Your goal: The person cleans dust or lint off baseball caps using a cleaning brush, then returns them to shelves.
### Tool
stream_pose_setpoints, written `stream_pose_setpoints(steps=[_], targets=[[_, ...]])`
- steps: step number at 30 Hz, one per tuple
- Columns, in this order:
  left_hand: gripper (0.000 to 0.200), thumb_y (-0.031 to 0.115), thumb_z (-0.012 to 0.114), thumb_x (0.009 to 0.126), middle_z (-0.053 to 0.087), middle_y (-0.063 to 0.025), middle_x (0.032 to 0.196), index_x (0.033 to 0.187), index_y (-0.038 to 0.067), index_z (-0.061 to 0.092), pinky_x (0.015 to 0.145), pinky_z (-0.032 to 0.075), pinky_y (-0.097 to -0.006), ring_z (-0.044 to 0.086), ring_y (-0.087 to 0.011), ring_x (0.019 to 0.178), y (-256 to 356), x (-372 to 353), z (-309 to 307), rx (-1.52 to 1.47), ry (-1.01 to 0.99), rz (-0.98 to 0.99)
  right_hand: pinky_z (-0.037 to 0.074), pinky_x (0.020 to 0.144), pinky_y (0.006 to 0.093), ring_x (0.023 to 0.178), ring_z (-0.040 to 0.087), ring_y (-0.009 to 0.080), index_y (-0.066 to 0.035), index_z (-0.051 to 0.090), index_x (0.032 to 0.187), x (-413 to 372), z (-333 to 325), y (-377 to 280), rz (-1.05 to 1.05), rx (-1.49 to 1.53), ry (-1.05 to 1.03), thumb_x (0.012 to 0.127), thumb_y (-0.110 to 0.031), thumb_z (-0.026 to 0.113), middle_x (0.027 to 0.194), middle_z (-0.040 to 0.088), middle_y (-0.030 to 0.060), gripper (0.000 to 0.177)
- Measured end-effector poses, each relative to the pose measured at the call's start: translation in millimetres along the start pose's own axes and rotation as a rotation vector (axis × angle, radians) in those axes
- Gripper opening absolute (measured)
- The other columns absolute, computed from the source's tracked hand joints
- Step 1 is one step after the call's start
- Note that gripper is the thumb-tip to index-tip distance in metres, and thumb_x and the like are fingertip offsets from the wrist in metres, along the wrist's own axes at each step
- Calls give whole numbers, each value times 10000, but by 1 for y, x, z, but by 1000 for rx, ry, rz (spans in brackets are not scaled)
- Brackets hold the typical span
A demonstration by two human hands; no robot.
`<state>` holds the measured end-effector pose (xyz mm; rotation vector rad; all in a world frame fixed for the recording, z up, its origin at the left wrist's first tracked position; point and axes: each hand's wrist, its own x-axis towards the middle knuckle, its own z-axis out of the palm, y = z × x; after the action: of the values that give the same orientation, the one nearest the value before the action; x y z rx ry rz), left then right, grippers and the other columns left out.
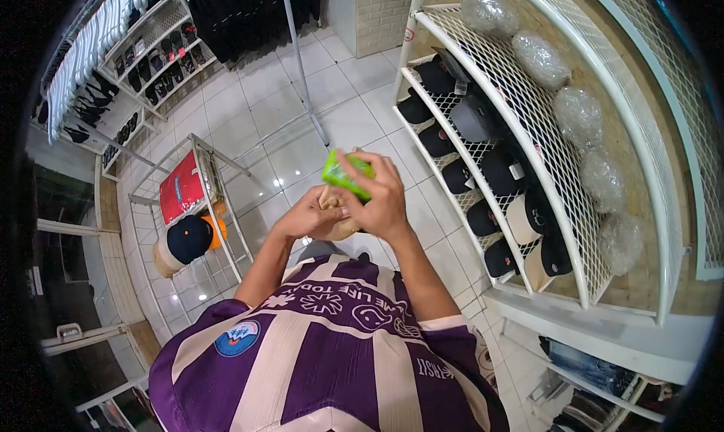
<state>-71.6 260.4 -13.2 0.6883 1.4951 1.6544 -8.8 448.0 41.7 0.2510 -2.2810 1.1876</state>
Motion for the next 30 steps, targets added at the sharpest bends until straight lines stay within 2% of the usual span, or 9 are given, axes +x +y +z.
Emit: stream_pose_setpoints(steps=[4,7,13,15,18,20,23,25,30], targets=[[410,131,723,949,696,-49,1174,1316,-2,597,943,513,-289,642,-124,1053,36,-13,7,-114,41,-56,502,908,346,1037,636,247,-39,655,1335,-3,-18,48,230,39,117,866,-102,778,1095,665,150,489],[408,126,730,944,696,-58,1181,1308,-8,604,945,514,-294,645,-126,1059,42,-15,-2,-186,148,39,438,1052,310,1179,613,196,28,603,1372,-18,-36,60,337,555,148,928,-79,729,1282,659,149,474],[402,132,748,918,718,-65,1122,1268,-19,622,905,539,-304,671,-130,1009,35,-11,-10,-141,122,128,423,1079,303,1237,588,191,41,587,1381,-27,-29,59,556,785,149,918,-45,729,1356,628,168,492],[406,147,755,912,723,-66,1107,1259,-20,625,891,545,-302,675,-127,994,37,-13,-17,-46,71,90,465,1006,284,1124,619,164,32,607,1366,-22,-32,52,407,507,182,902,-49,751,1235,670,129,493],[410,188,798,874,723,-45,1046,1214,4,663,867,530,-291,661,-115,962,54,-11,-7,-68,273,15,456,1014,344,1094,603,206,-4,641,1346,-16,-45,32,372,244,120,858,-83,795,1149,681,122,518],[406,209,800,883,723,-39,1050,1215,18,665,853,537,-287,664,-109,947,52,-4,6,-94,262,32,421,1033,406,1102,561,272,-45,678,1317,-15,-38,21,96,-318,142,811,-154,828,1102,667,114,539],[355,232,786,910,725,-24,1049,1187,34,682,851,537,-285,658,-105,955,50,-1,15,-86,193,24,388,1049,443,1174,511,327,-75,698,1295,-15,-26,-8,-7,-333,191,789,-216,832,1145,660,106,542],[325,218,766,929,726,-22,1036,1179,27,686,842,530,-275,650,-105,937,42,-1,17,-56,20,-24,447,968,419,1069,587,307,-86,689,1310,-12,-24,-10,-69,-121,111,797,-214,817,1161,653,121,544],[306,196,760,935,722,-19,1029,1165,10,682,826,533,-277,645,-99,909,41,-6,30,-70,-15,-21,497,910,419,1042,614,340,-64,682,1306,9,-21,28,164,-71,197,800,-160,799,1129,655,157,527]])
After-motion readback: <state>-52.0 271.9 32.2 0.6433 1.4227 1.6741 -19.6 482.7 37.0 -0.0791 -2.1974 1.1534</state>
